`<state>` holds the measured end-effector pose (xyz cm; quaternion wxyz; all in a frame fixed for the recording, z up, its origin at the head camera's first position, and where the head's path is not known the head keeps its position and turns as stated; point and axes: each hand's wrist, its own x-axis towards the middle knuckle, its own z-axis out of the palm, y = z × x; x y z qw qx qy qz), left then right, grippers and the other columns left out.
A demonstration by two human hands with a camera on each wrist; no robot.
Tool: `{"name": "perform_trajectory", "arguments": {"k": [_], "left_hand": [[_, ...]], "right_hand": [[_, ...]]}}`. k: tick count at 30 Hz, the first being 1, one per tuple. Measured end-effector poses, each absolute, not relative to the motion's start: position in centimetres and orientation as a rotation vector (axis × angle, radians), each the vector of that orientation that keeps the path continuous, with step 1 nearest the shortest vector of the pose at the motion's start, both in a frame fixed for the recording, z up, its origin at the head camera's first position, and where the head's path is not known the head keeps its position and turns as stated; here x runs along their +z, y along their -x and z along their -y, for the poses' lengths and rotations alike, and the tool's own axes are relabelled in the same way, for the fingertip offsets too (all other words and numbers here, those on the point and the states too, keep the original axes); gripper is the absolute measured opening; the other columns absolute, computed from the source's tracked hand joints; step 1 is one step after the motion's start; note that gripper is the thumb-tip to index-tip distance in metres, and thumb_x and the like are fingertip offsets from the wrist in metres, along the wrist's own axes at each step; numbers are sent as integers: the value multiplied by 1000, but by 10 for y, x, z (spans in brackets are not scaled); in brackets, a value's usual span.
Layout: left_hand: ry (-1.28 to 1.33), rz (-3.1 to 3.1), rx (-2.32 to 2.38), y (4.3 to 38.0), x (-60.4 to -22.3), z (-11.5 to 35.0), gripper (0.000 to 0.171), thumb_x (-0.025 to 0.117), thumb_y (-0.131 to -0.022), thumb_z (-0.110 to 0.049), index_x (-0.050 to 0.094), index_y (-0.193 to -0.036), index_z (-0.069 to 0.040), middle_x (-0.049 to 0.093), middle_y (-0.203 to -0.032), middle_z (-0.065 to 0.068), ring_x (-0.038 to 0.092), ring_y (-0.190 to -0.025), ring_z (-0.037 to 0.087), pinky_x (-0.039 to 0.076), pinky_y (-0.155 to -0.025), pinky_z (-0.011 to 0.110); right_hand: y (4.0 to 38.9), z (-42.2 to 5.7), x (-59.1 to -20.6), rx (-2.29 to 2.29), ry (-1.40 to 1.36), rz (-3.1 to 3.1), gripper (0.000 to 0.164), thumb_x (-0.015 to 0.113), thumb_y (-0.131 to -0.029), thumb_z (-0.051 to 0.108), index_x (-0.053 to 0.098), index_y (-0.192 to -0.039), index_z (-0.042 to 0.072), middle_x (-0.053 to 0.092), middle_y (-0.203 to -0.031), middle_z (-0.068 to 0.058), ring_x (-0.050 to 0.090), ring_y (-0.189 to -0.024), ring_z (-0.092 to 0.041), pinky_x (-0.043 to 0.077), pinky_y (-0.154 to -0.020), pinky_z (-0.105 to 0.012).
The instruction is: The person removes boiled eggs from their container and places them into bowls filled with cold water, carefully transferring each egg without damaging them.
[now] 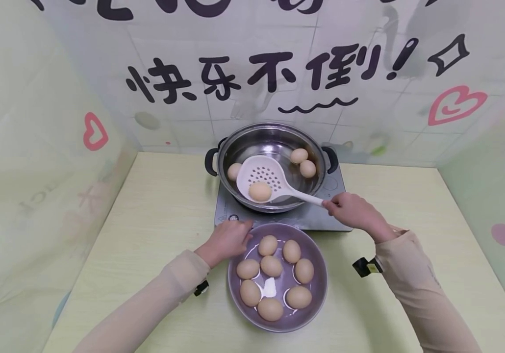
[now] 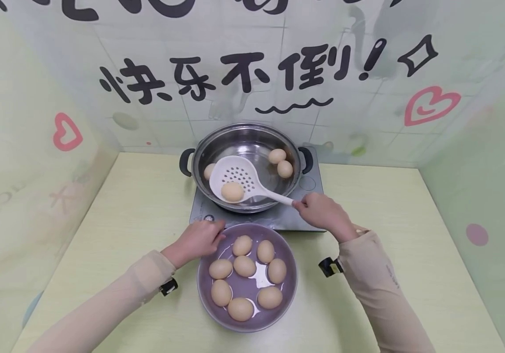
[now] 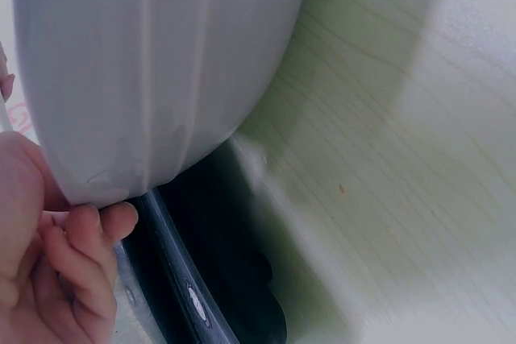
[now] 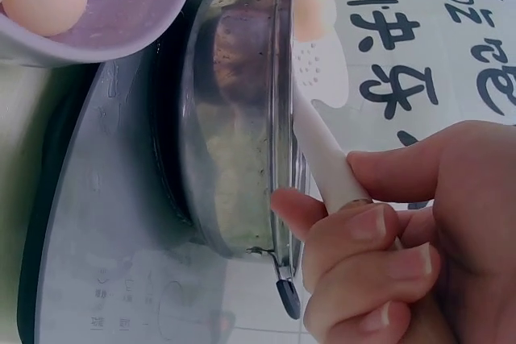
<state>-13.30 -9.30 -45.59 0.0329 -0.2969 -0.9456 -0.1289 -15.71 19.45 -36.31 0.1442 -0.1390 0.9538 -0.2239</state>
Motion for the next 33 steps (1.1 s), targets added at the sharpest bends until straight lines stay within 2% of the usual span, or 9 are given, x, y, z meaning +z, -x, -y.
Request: {"name": "perform_trajectory", "arguments": {"k": [11,22,33], "left_hand": [[913,2910,-390,131,-456,92,14,65,-79,-14,53,-76,-8,57,-60,6,56,-54,28,42,-46,38],[898,2921,-380,132,-455,92,15,65,-79,-15,53,-75,-8,56,-59,7,55,-53,28,41,-45,38],[902,2899,-400,133,-455,92,15,66,-77,-12,52,-74,-8,56,-59,7,56,-54,29,42,-47,39]], "right_hand": [[138,-212,-348,-655,274,-2737,37,42,-95,30,62,-82,1,41,-55,1,35,-47,-13,29,-45,-28],[93,-233,-341,-608,247,-2791,35,41,-95,34,58,-76,9,32,-52,4,28,-46,-10,26,-44,-26],[50,-246,-359,-572,196,-2788,32,45,-94,37,51,-69,17,31,-52,7,26,-44,-6,24,-41,-22]]}}
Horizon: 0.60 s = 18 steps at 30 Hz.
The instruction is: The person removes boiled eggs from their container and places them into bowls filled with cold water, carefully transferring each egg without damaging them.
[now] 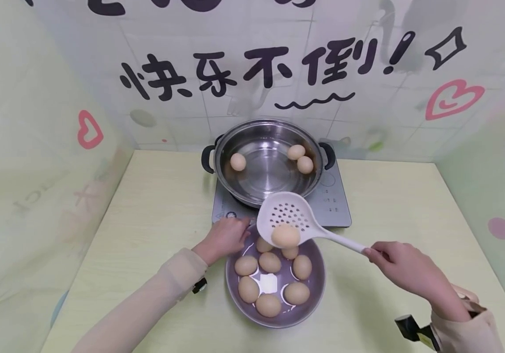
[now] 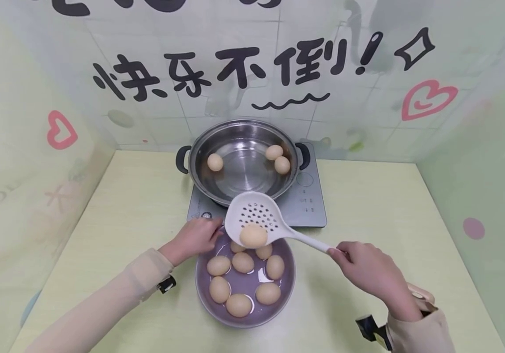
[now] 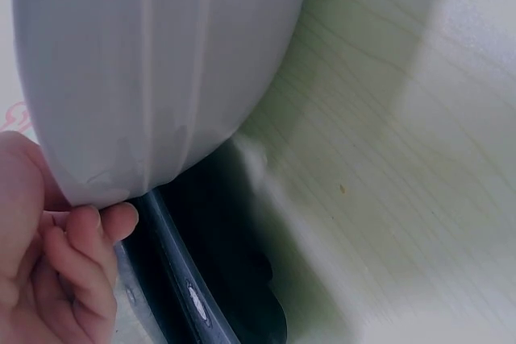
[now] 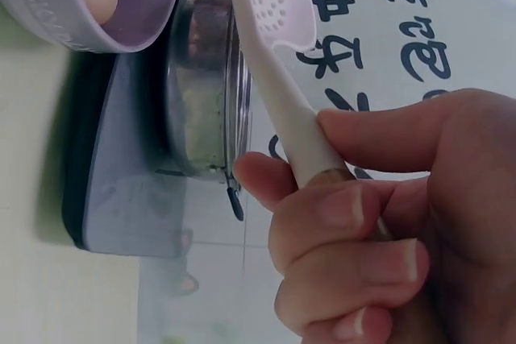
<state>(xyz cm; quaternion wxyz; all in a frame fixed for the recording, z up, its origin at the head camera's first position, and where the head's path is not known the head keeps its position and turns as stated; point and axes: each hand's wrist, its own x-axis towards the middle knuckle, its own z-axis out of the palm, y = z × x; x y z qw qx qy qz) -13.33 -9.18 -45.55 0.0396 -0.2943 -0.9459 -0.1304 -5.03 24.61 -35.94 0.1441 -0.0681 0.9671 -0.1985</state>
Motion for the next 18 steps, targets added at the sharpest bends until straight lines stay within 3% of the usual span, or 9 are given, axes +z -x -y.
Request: {"name": "perform_trajectory", "arguments": {"k": [18], "left_hand": [[882,2949,-409,131,-450,90,12,64,-79,-11,53,-76,-7,56,-60,8,56,-55,29,43,-48,40]], "right_hand": [[22,-243,-386,-541,133,-2797,23,50,-91,40,56,-75,24,35,-51,9,31,-45,-5,27,-43,-24]]}}
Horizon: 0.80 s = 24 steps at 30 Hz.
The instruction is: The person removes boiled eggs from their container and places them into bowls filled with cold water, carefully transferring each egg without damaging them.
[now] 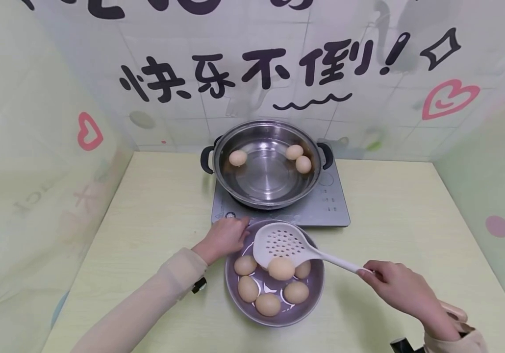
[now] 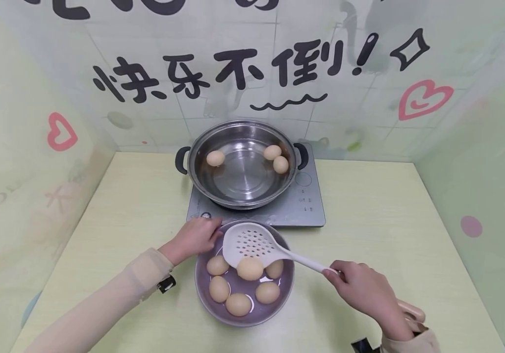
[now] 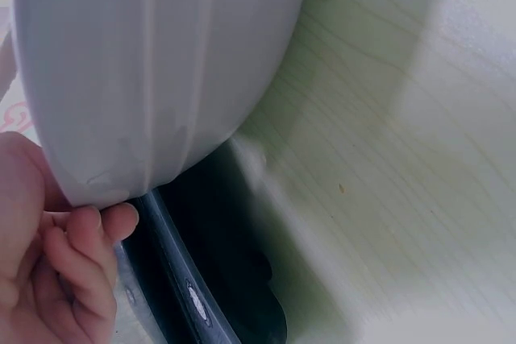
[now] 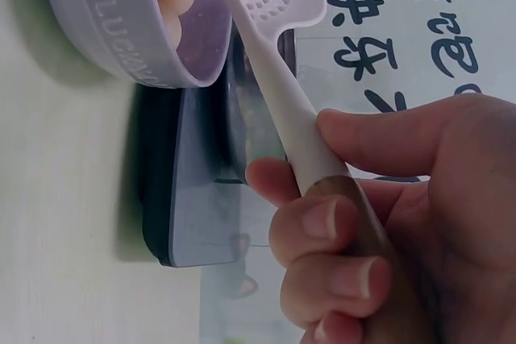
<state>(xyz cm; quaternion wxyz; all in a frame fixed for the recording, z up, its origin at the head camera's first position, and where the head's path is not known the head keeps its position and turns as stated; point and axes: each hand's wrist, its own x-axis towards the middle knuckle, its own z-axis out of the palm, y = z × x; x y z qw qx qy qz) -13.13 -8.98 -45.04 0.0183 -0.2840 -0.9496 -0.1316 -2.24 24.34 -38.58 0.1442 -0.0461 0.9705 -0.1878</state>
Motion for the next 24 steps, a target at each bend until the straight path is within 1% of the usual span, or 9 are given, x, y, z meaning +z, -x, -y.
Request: {"name": "perform_trajectory", "arguments": {"k": [7,14,19,24], "left_hand": [[893,2943,-402,132,-450,90,12,65,-79,-11,53,-76,-7,56,-60,8,56,-54,29,43,-47,39],[908,2922,-402,133,-451,91,13,65,-78,-11,53,-75,-7,56,-60,7,55,-53,27,44,-46,38],[902,2931,-420,133,-452,92,14,65,-78,-11,52,-75,-8,55,-59,6,55,-53,27,43,-46,37],[902,2956,-414,132,-452,92,13,65,-78,-12,53,-76,-8,54,-59,5,53,-52,23,42,-46,34]], "right_hand": [[25,-239,-386,-530,159,-2833,17,52,-90,37,62,-83,24,36,-51,10,33,-44,-5,28,-43,-25],[26,-239,-383,-532,168,-2872,16,53,-89,36,62,-85,24,34,-50,10,31,-44,-5,26,-42,-24],[28,-242,-381,-553,181,-2888,14,54,-89,35,62,-85,24,33,-49,10,30,-43,-4,25,-42,-24],[36,-245,-376,-664,219,-2851,17,53,-91,31,60,-79,20,33,-50,9,29,-42,-4,25,-41,-22]]}}
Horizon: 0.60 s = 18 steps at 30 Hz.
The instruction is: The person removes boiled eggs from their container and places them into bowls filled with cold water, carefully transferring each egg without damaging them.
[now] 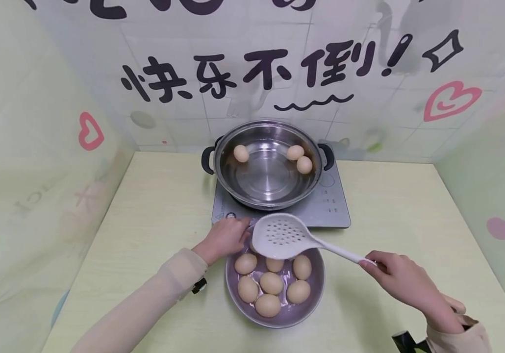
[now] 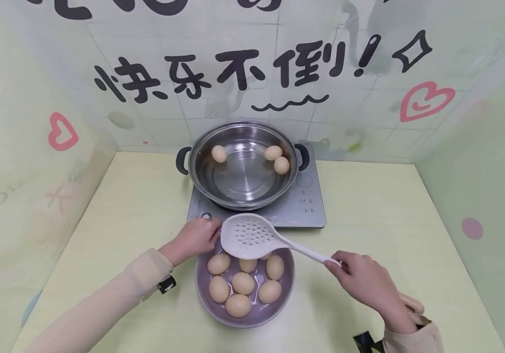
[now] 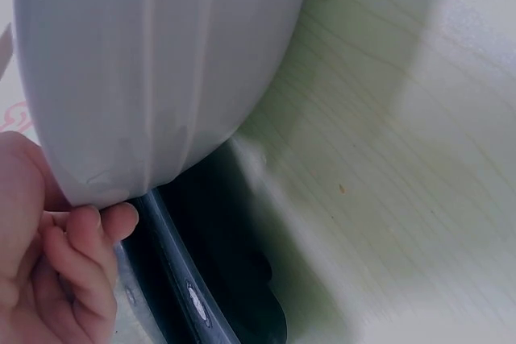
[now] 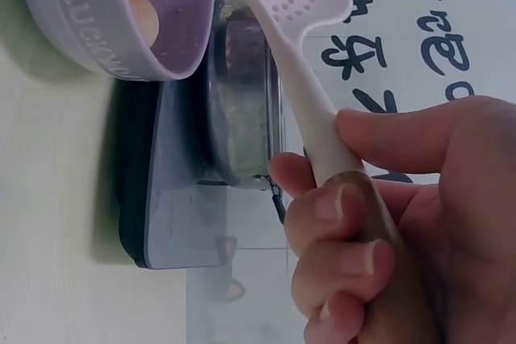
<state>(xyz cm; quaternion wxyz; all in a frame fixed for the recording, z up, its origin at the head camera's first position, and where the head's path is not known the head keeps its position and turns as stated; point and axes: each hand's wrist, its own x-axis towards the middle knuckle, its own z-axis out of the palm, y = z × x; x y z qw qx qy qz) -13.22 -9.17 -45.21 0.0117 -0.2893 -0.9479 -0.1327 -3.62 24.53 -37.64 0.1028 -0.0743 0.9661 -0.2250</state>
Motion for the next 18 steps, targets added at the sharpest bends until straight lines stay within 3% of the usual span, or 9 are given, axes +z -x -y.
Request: {"name": "perform_trajectory", "arguments": {"k": [9,18], "left_hand": [[908,2921,-410,130,-453,93,14,64,-79,-13,52,-74,-8,54,-58,6,55,-52,27,43,-45,37],[903,2914,-402,131,-455,93,14,65,-79,-14,52,-76,-9,55,-58,5,55,-53,27,42,-45,38]], "right_hand": [[83,-247,-358,-902,210,-2816,27,45,-95,26,60,-91,4,42,-58,1,33,-44,-7,28,-38,-22],[141,-220,-351,-842,161,-3073,30,45,-94,28,59,-98,1,38,-55,-1,34,-46,-15,28,-43,-29]]}}
